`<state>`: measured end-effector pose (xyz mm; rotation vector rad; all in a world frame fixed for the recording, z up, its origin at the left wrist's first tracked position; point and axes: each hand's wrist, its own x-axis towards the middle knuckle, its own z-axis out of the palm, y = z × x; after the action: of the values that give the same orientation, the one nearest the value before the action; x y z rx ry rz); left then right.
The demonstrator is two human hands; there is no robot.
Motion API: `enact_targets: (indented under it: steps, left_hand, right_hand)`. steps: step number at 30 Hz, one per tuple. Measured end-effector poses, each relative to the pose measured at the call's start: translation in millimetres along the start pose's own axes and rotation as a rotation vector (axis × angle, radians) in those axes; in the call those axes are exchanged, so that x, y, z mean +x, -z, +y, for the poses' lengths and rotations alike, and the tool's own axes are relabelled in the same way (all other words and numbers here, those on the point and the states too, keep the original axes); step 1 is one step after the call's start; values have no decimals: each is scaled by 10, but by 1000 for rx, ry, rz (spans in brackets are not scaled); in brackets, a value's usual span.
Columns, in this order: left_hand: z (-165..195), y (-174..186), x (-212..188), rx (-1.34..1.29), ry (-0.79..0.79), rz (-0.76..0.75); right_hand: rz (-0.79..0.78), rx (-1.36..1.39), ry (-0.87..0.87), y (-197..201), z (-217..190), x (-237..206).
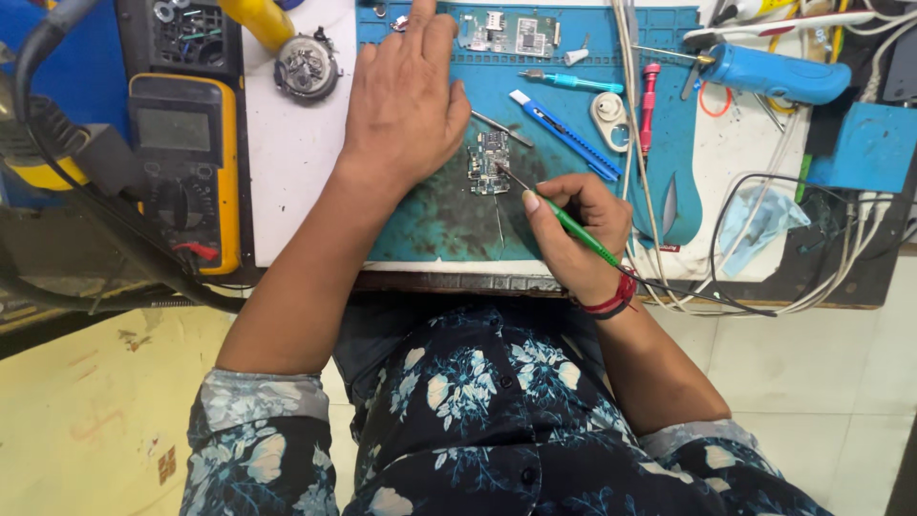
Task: The person uses a green-handled probe to touch and test points on a small circuit board held in the left hand. The person repeatedly moves the probe across different areas of the board while keeping it steady on the workbench.
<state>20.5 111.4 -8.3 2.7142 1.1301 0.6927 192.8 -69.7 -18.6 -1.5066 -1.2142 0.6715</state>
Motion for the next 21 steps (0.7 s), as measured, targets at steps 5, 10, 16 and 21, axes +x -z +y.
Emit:
enact_targets:
  steps: [5, 10, 16, 21]
  left_hand:
    - [-1, -19, 64, 57, 29, -80]
    - [-18, -2, 35, 27, 13, -51]
    - [120, 151, -162, -161, -65, 60]
    - [230, 227, -337, -348, -124, -8]
  right_hand:
    - [-3, -5, -12, -2, -14, -6]
    - [-15, 14, -10, 10, 1, -6]
    - [0, 34, -30, 6, 5, -11]
    - [-9, -10, -16, 12, 10, -7]
